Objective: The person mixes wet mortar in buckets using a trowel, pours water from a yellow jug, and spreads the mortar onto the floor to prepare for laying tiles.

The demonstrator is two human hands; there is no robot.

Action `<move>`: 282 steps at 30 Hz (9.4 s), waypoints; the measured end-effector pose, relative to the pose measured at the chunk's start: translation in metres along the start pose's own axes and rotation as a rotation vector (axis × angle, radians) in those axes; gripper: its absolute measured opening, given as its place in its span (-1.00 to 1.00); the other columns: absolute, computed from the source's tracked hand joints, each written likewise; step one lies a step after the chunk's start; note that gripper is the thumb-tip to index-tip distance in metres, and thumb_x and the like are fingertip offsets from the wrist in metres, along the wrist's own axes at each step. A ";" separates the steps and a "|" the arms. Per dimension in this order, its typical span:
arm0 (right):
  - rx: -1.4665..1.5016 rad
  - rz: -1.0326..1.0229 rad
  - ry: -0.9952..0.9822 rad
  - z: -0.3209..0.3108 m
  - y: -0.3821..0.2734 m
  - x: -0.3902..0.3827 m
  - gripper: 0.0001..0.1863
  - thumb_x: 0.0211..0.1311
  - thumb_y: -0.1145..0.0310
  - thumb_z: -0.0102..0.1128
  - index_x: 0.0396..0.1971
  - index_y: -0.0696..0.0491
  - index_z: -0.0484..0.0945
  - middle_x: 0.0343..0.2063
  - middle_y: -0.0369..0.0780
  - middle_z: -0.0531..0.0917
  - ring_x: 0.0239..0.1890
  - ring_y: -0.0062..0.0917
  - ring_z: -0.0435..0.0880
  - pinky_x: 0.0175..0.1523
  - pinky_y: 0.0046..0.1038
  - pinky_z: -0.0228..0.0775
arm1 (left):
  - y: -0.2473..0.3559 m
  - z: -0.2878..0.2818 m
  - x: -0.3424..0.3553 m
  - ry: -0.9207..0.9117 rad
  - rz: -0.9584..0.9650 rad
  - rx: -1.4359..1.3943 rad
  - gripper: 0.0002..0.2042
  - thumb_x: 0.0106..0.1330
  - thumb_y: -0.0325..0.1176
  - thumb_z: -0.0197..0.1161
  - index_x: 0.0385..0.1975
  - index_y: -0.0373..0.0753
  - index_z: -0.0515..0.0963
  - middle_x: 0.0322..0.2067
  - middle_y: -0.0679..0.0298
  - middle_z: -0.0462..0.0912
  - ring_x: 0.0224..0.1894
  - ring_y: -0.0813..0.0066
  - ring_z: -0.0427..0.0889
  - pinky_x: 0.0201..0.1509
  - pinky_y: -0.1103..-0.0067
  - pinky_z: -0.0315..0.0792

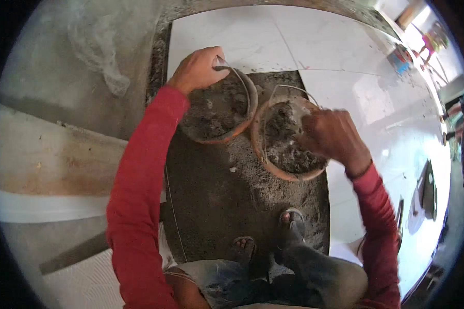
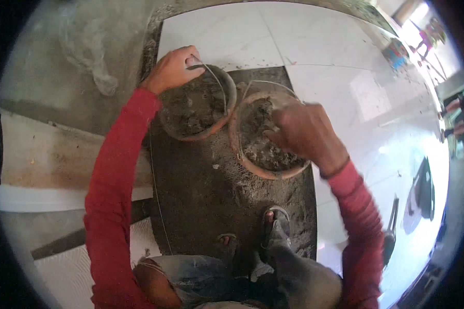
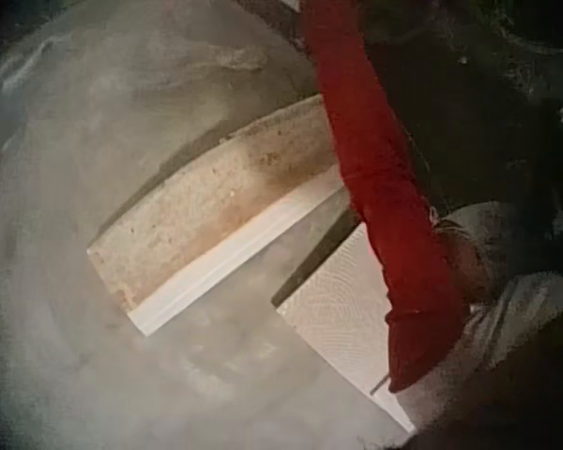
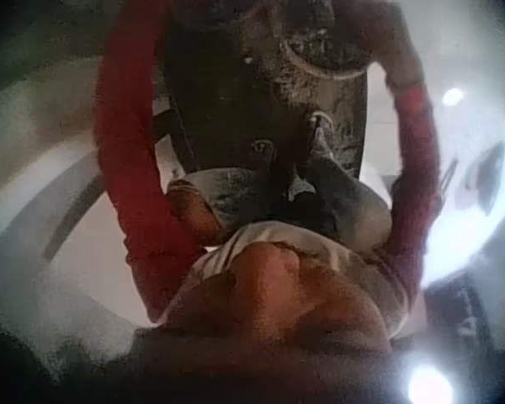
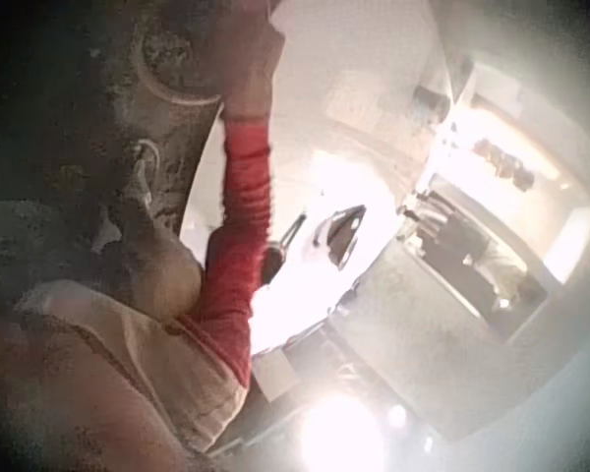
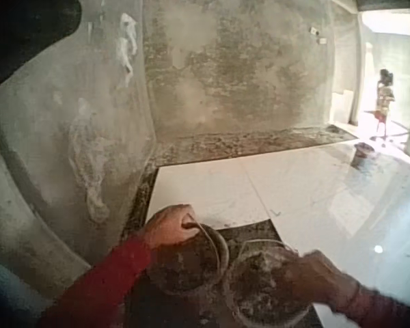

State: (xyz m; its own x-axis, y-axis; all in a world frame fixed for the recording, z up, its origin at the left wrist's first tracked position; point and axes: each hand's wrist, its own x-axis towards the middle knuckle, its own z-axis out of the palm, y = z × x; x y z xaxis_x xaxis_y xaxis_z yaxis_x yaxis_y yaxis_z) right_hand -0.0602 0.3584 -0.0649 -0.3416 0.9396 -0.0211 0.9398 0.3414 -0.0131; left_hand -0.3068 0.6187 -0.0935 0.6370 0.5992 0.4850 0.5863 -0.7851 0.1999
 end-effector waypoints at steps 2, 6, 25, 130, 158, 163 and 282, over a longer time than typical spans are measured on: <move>0.117 0.217 0.236 0.006 -0.003 -0.012 -0.72 0.14 0.12 0.31 -0.43 0.05 0.60 -0.53 -0.13 0.63 -0.56 -0.25 0.65 -0.49 -0.27 0.44 | -0.005 -0.013 0.005 -0.445 -0.155 -0.015 -0.73 0.17 -0.22 0.35 -0.51 -0.26 0.46 -0.54 0.19 0.46 -0.48 0.39 0.39 -0.34 0.41 0.36; 0.166 0.344 0.330 0.012 0.004 -0.015 -0.71 0.07 0.21 0.38 -0.60 0.09 0.55 -0.60 -0.16 0.64 -0.61 -0.27 0.62 -0.49 -0.32 0.42 | 0.002 -0.044 -0.026 -0.544 0.070 -0.008 -0.62 0.16 -0.25 0.29 -0.71 -0.30 0.28 -0.74 0.17 0.20 -0.68 0.39 0.15 -0.56 0.40 0.20; 1.405 0.508 0.791 0.048 0.001 -0.007 -0.79 0.23 0.38 0.31 -0.54 0.07 0.49 -0.65 -0.43 0.51 -0.60 -0.73 0.46 -0.47 -0.60 0.34 | 0.126 -0.147 -0.138 -0.335 -0.501 0.058 -0.72 0.04 -0.31 0.33 -0.72 -0.35 0.45 -0.75 0.01 0.40 -0.75 0.26 0.34 -0.55 0.41 0.31; 2.188 0.363 0.505 0.066 -0.024 0.040 -0.78 0.44 0.21 0.01 -0.31 0.05 0.44 -0.58 -0.44 0.34 -0.58 -0.67 0.29 -0.45 -0.55 0.17 | 0.145 -0.211 -0.278 -0.397 -0.843 -0.914 -0.75 0.42 -0.28 0.15 -0.04 -0.30 0.55 -0.23 0.25 0.64 -0.19 0.51 0.59 -0.08 0.54 0.45; 0.870 -0.228 -0.339 -0.056 -0.009 -0.015 -0.65 0.28 0.19 0.27 -0.55 0.17 0.53 -0.78 -0.21 0.49 -0.76 -0.52 0.45 -0.60 -0.43 0.27 | 0.355 0.170 -0.281 0.900 -1.271 -2.545 -0.30 0.39 0.27 -0.08 0.34 -0.14 0.19 0.25 0.17 0.36 0.27 0.27 0.36 0.30 0.27 0.29; 0.799 -0.299 -0.203 0.000 0.000 0.017 -0.57 0.19 0.15 0.35 -0.65 0.15 0.45 -0.81 -0.27 0.37 -0.74 -0.61 0.28 -0.59 -0.39 0.16 | 0.363 0.163 -0.273 1.034 -1.273 -2.421 -0.27 0.38 0.30 -0.08 0.35 -0.13 0.16 0.27 0.17 0.32 0.30 0.28 0.33 0.32 0.27 0.27; 0.153 -0.320 -0.576 -0.011 -0.235 0.050 -0.51 0.09 0.21 0.31 -0.03 0.12 0.41 -0.59 -0.09 0.66 -0.56 -0.19 0.72 -0.50 -0.15 0.56 | 0.138 -0.087 -0.349 0.706 -1.351 -1.649 -0.32 0.49 0.19 -0.27 0.30 -0.32 0.19 0.15 0.05 0.44 0.18 0.19 0.48 0.27 0.25 0.38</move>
State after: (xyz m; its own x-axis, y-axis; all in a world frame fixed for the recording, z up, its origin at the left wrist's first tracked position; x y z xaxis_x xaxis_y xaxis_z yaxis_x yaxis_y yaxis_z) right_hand -0.2981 0.3255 -0.0520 -0.5912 0.6154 -0.5213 0.7949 0.5540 -0.2476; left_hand -0.4921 0.2873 -0.1608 -0.0985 0.8879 -0.4494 -0.6529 0.2831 0.7025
